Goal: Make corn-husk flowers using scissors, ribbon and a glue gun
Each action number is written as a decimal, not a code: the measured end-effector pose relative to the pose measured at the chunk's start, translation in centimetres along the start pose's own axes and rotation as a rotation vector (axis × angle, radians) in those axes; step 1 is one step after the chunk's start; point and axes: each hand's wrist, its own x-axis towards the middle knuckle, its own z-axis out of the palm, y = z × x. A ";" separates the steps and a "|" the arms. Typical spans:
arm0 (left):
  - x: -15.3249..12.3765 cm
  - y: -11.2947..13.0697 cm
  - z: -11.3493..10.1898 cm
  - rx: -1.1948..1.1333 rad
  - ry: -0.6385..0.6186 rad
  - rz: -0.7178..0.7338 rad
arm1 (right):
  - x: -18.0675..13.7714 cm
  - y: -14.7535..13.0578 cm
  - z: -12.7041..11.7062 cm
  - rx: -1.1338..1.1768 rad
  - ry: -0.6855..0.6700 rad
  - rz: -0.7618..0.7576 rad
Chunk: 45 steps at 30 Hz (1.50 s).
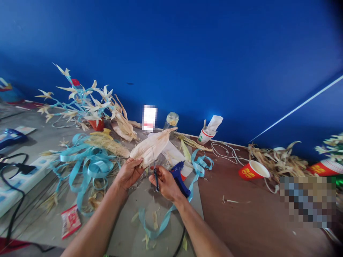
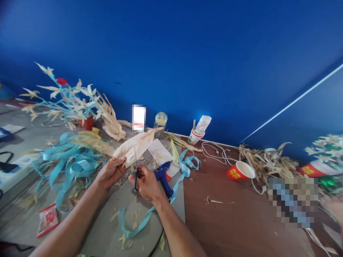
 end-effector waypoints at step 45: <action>0.7 1.1 -1.2 0.100 0.035 -0.054 | -0.1 -0.1 -0.6 -0.042 -0.022 -0.020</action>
